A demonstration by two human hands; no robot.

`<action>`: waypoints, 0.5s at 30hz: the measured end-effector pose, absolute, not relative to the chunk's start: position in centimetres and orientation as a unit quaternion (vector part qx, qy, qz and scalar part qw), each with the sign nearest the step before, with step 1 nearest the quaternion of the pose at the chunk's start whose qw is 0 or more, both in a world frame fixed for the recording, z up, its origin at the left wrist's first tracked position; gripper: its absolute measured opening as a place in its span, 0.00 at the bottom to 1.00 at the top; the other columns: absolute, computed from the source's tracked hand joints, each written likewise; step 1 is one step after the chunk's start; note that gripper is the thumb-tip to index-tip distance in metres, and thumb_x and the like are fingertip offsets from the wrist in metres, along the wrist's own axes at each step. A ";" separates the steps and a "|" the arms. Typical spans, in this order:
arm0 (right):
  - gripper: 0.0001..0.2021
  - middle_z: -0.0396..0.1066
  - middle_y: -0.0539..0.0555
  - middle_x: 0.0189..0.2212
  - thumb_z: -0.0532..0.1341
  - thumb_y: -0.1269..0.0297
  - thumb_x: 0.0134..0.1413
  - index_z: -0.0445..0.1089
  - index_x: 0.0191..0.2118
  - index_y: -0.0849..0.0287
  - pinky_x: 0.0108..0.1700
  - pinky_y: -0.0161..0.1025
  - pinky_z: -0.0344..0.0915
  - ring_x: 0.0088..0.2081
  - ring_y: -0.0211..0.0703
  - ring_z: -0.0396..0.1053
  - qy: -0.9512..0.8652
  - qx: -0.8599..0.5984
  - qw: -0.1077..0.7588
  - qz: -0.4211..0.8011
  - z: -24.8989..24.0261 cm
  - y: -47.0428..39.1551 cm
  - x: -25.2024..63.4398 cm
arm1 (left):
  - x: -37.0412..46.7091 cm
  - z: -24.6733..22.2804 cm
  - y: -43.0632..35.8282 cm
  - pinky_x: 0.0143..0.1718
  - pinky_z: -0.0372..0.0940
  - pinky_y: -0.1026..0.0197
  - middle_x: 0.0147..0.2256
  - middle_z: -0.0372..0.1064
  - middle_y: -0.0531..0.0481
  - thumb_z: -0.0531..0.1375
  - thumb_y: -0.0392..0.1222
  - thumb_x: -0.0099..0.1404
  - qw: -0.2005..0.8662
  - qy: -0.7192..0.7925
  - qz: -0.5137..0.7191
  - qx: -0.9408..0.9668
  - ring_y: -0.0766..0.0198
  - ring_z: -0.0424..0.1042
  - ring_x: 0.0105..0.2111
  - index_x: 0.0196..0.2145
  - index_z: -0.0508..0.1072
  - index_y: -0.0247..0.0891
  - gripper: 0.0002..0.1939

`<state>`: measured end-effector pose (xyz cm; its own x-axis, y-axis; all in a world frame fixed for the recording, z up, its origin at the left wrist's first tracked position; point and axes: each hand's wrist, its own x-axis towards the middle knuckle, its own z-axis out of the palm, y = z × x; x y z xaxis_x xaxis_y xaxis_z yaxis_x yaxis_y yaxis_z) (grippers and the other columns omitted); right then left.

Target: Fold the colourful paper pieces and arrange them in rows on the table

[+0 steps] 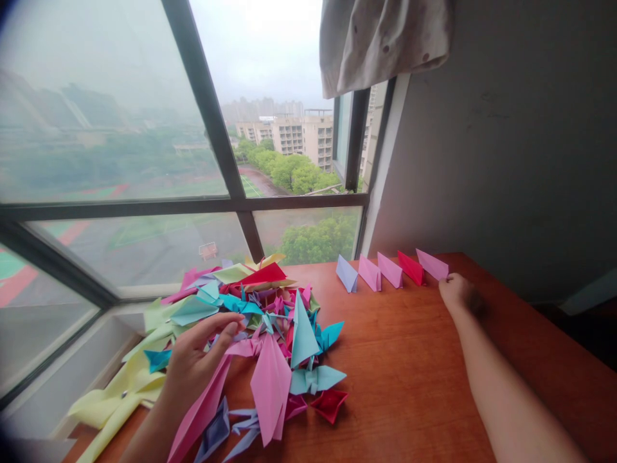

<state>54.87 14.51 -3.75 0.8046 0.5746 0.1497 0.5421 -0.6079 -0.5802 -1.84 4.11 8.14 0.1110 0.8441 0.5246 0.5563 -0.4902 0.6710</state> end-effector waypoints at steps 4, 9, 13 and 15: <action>0.13 0.71 0.61 0.32 0.62 0.68 0.47 0.73 0.42 0.59 0.35 0.44 0.53 0.32 0.48 0.62 -0.298 -0.882 0.366 -0.005 -3.9 14.4 54.7 | -2.4 8.1 4.2 0.36 0.71 0.62 0.34 0.79 0.48 0.59 0.43 0.66 0.149 0.496 0.460 0.721 0.60 0.78 0.33 0.40 0.78 0.39 0.09; 0.19 0.72 0.62 0.32 0.58 0.68 0.51 0.69 0.50 0.65 0.38 0.44 0.56 0.35 0.50 0.65 -0.276 -0.857 0.434 -0.043 -3.5 13.5 54.2 | -4.6 7.7 5.0 0.34 0.71 0.63 0.32 0.79 0.49 0.59 0.47 0.66 0.138 0.562 0.498 0.646 0.61 0.78 0.31 0.40 0.77 0.38 0.12; 0.16 0.72 0.62 0.31 0.57 0.69 0.49 0.70 0.46 0.64 0.40 0.45 0.59 0.35 0.51 0.67 -0.270 -0.838 0.470 -0.059 -3.5 12.4 53.3 | -6.4 7.5 5.7 0.36 0.72 0.62 0.31 0.79 0.49 0.59 0.49 0.65 0.119 0.603 0.529 0.585 0.60 0.78 0.31 0.40 0.77 0.37 0.14; 0.16 0.72 0.62 0.30 0.56 0.69 0.49 0.69 0.45 0.63 0.40 0.45 0.60 0.36 0.52 0.68 -0.277 -0.829 0.481 -0.064 -3.7 11.9 52.8 | -7.2 7.6 5.8 0.38 0.71 0.61 0.32 0.79 0.49 0.59 0.49 0.64 0.109 0.617 0.525 0.576 0.58 0.78 0.32 0.40 0.78 0.38 0.14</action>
